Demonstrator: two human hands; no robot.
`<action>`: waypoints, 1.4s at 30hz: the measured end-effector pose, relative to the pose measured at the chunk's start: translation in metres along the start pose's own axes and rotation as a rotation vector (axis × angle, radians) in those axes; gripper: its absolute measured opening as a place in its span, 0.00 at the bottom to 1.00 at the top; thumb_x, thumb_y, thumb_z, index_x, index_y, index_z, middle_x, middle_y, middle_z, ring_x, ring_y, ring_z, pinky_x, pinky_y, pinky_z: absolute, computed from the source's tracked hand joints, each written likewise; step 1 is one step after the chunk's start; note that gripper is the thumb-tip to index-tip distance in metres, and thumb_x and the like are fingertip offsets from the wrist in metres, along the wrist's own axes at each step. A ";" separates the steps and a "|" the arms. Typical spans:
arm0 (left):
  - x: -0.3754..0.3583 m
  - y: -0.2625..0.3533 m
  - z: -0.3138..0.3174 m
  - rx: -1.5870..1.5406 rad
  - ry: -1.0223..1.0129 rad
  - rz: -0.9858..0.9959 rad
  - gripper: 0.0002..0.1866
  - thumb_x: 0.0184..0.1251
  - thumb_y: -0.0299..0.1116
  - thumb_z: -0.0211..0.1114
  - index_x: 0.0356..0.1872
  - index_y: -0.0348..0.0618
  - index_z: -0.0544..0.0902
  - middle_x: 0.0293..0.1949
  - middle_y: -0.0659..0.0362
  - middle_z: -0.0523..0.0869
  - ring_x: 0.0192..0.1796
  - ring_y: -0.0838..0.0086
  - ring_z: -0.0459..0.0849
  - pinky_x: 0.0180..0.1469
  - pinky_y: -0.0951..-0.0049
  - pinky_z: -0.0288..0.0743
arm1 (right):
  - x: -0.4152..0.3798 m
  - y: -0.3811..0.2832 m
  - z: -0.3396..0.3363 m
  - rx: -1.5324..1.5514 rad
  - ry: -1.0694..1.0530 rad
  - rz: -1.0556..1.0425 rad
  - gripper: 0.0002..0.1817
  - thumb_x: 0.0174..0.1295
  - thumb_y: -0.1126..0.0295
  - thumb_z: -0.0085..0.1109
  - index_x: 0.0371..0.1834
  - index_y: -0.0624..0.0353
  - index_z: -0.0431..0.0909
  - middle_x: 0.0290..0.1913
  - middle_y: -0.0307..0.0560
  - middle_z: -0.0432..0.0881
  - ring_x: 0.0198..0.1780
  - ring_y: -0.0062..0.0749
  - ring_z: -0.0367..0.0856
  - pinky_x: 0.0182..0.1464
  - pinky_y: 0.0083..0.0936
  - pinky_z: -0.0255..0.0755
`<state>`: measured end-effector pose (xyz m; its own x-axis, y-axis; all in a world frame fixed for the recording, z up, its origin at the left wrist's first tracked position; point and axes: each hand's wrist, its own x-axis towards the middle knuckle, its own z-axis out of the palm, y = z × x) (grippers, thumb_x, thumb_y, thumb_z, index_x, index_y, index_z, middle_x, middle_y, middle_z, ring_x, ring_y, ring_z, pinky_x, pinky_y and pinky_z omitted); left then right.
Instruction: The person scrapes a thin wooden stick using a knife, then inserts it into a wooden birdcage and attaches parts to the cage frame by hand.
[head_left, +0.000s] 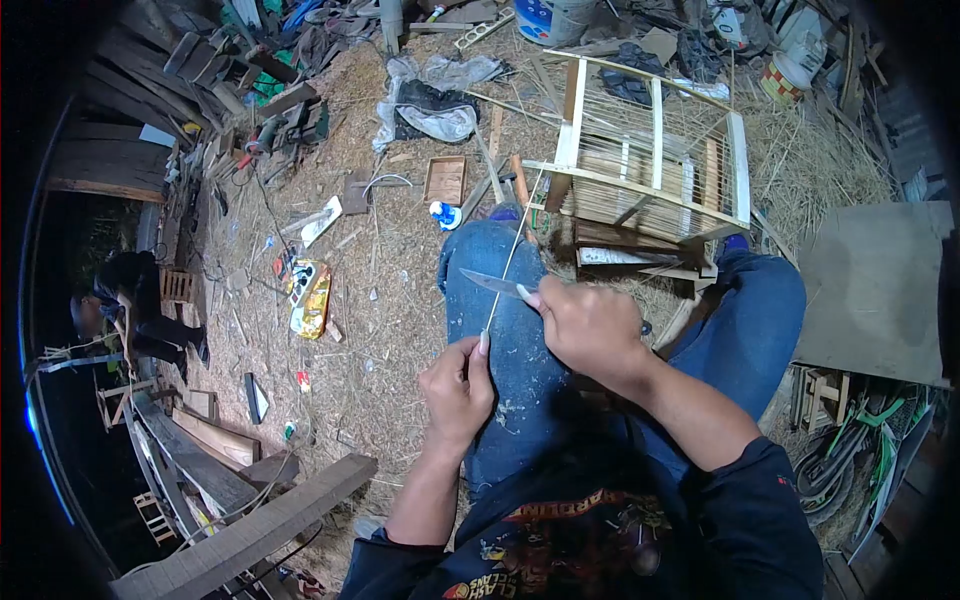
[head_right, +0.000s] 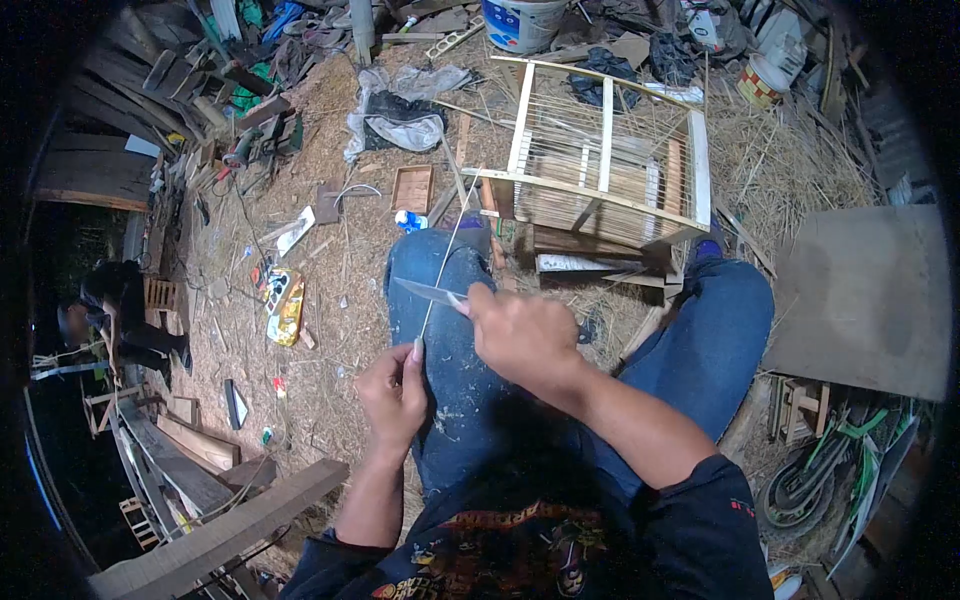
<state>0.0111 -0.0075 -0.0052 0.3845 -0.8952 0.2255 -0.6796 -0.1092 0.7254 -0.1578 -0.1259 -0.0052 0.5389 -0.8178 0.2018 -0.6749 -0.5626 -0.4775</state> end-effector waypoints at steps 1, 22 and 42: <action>0.000 -0.001 0.001 -0.001 -0.001 0.004 0.03 0.71 0.23 0.68 0.38 0.33 0.87 0.28 0.46 0.89 0.28 0.60 0.90 0.31 0.65 0.80 | -0.003 -0.001 0.001 -0.013 -0.013 -0.027 0.12 0.72 0.62 0.60 0.30 0.53 0.78 0.20 0.48 0.83 0.19 0.44 0.85 0.18 0.43 0.75; -0.004 -0.004 0.012 0.073 0.058 0.080 0.02 0.71 0.22 0.67 0.39 0.34 0.86 0.30 0.47 0.89 0.28 0.57 0.90 0.30 0.63 0.81 | -0.012 -0.008 -0.003 0.062 -0.082 -0.077 0.13 0.73 0.62 0.58 0.30 0.54 0.76 0.20 0.50 0.83 0.20 0.45 0.85 0.18 0.43 0.74; -0.005 -0.010 0.019 0.029 0.106 0.120 0.05 0.74 0.24 0.66 0.38 0.34 0.87 0.24 0.51 0.86 0.22 0.70 0.84 0.27 0.68 0.74 | -0.018 -0.014 0.004 0.040 -0.075 -0.063 0.12 0.72 0.63 0.59 0.31 0.55 0.77 0.20 0.49 0.84 0.19 0.48 0.85 0.18 0.45 0.75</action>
<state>0.0042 -0.0104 -0.0253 0.3627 -0.8518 0.3780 -0.7416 -0.0182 0.6706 -0.1561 -0.1034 -0.0054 0.6167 -0.7689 0.1686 -0.6189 -0.6060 -0.4997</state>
